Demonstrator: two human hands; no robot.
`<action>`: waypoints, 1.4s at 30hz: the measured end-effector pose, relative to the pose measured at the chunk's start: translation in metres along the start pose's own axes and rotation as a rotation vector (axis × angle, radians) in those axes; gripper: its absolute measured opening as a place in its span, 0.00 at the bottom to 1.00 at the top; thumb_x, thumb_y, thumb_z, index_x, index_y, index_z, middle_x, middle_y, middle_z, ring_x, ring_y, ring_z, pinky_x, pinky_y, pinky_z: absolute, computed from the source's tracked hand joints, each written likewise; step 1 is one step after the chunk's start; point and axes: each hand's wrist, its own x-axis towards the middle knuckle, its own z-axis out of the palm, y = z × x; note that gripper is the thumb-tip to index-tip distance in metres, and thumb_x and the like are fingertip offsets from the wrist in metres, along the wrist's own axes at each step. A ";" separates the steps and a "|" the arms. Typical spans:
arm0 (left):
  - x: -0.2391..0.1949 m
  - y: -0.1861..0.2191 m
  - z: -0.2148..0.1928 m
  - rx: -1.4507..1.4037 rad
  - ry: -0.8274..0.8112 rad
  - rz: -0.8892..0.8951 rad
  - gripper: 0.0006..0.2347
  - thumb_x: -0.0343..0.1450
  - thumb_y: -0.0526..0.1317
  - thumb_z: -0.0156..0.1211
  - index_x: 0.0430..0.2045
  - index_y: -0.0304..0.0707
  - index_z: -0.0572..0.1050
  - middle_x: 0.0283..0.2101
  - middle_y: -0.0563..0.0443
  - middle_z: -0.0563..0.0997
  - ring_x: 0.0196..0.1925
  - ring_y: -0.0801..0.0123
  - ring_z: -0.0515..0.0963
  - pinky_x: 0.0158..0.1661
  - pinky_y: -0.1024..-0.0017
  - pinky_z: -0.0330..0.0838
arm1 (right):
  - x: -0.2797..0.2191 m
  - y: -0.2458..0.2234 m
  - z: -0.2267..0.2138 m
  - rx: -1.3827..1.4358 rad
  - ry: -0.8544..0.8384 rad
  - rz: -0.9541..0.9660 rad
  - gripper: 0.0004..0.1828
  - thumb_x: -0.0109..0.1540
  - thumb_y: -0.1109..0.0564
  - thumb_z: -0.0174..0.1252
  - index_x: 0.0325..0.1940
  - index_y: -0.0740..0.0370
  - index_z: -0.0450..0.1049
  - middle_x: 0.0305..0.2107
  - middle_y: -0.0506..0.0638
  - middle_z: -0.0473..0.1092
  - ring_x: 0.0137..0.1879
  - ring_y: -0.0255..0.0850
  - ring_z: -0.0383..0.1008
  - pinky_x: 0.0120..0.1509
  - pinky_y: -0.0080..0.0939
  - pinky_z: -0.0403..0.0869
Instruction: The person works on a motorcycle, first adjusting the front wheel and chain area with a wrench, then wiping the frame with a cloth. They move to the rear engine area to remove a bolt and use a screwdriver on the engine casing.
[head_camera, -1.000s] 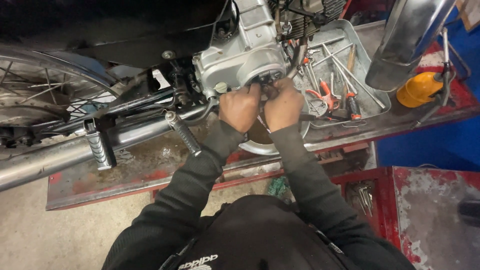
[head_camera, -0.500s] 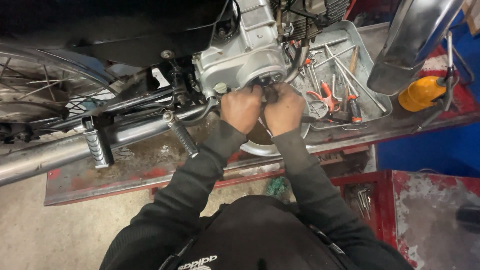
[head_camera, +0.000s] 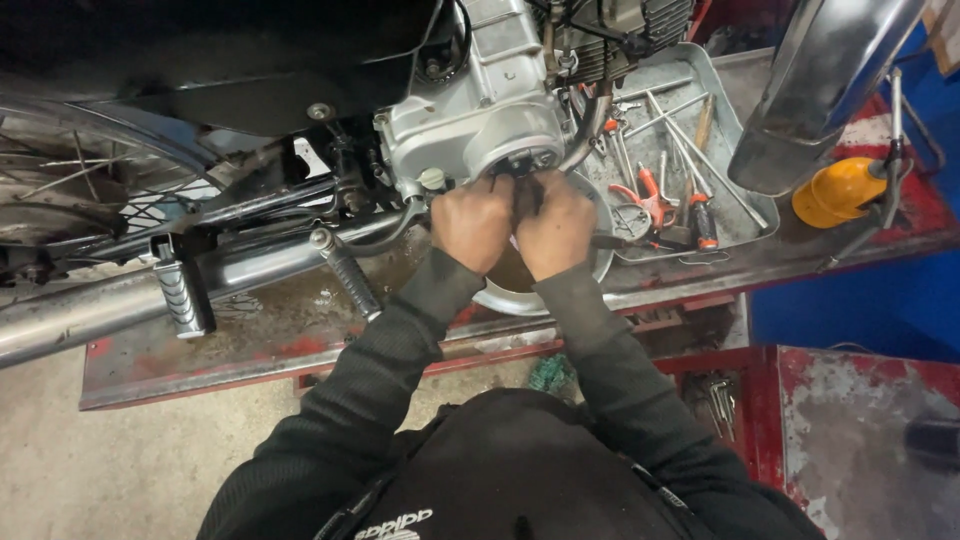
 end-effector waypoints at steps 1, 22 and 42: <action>0.001 0.000 -0.001 0.009 0.007 -0.002 0.04 0.59 0.34 0.63 0.17 0.50 0.78 0.12 0.59 0.72 0.13 0.68 0.76 0.14 0.73 0.70 | 0.000 -0.001 -0.001 -0.007 -0.006 -0.006 0.02 0.57 0.66 0.62 0.32 0.64 0.77 0.22 0.59 0.75 0.33 0.57 0.79 0.31 0.48 0.77; 0.001 -0.002 -0.003 -0.065 -0.073 0.004 0.04 0.60 0.33 0.61 0.16 0.48 0.77 0.12 0.58 0.72 0.12 0.67 0.76 0.14 0.72 0.70 | 0.007 -0.001 -0.006 -0.013 -0.097 0.005 0.02 0.56 0.66 0.63 0.34 0.66 0.78 0.23 0.59 0.76 0.33 0.55 0.80 0.30 0.46 0.78; -0.010 -0.007 0.018 -0.054 -0.089 -0.014 0.02 0.58 0.40 0.63 0.20 0.51 0.77 0.14 0.57 0.73 0.16 0.62 0.79 0.18 0.65 0.72 | 0.009 0.023 -0.014 -0.227 -0.124 -0.396 0.09 0.53 0.61 0.58 0.37 0.60 0.76 0.22 0.53 0.72 0.26 0.54 0.77 0.26 0.48 0.75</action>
